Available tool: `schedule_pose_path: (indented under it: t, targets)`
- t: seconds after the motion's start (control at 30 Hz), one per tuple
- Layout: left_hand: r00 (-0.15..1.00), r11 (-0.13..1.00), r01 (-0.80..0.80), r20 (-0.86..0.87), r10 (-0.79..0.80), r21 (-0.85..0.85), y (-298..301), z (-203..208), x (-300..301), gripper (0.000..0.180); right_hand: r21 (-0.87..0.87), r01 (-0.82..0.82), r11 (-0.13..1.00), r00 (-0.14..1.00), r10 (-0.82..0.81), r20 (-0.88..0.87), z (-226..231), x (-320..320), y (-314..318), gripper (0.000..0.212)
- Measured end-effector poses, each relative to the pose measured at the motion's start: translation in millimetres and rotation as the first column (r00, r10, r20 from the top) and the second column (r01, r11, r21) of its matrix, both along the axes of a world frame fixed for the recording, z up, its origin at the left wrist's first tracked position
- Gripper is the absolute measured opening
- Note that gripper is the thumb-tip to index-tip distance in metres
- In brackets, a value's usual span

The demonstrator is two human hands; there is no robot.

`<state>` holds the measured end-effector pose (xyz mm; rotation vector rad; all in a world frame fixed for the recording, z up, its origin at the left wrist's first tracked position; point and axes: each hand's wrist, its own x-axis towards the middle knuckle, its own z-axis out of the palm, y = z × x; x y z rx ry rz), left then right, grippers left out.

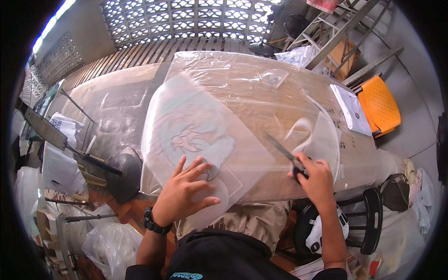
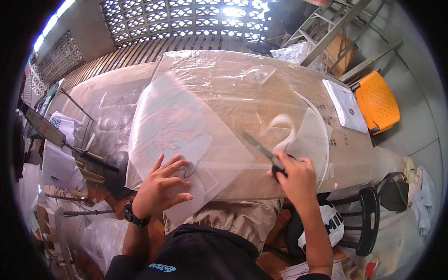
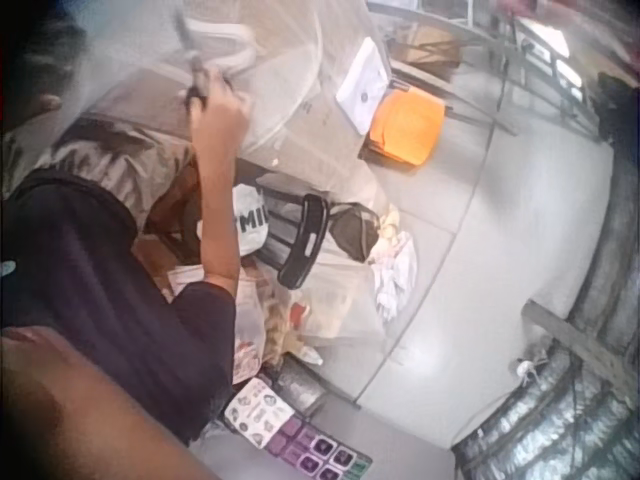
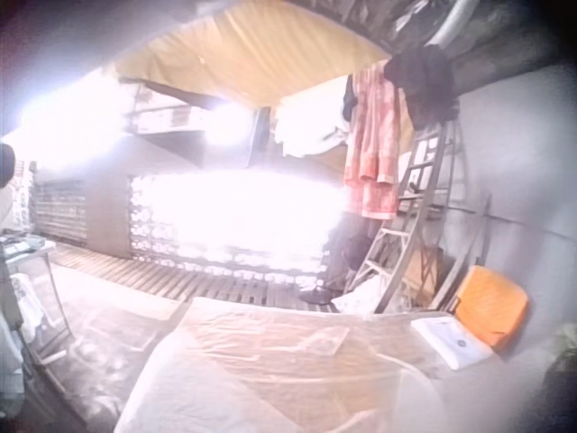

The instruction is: The person uses scissors to cut around various printed designs on transparent film, separating them from the larger sheet and each other on a table.

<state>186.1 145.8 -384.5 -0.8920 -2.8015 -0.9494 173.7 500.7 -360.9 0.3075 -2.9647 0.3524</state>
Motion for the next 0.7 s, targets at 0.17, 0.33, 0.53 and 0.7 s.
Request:
schedule_pose_path:
  t: [0.17, 0.33, 0.53, 0.7]
  targets:
    - [1.000, 0.997, 0.016, -0.004, -0.015, 0.072, -8, -4, -3, 0.029, 0.009, 0.181, 0.983, 0.981, -0.180, -0.069, -16, -17, 27, 0.040]
    - [0.999, 0.998, 0.022, -0.034, -0.019, 0.060, -8, -2, -7, 0.030, 0.134, 0.396, 0.908, 0.912, -0.373, -0.172, -23, -48, 60, 0.038]
    - [0.998, 1.000, -0.011, -0.068, 0.011, -0.001, 13, 4, 15, 0.044, -0.230, 0.294, 0.928, 0.918, -0.341, -0.202, -9, -44, 57, 0.037]
    - [0.996, 0.988, 0.070, 0.063, -0.062, -0.138, -2, -8, 11, 0.074, -0.575, 0.175, 0.799, 0.971, -0.236, -0.032, 10, 6, 0, 0.038]
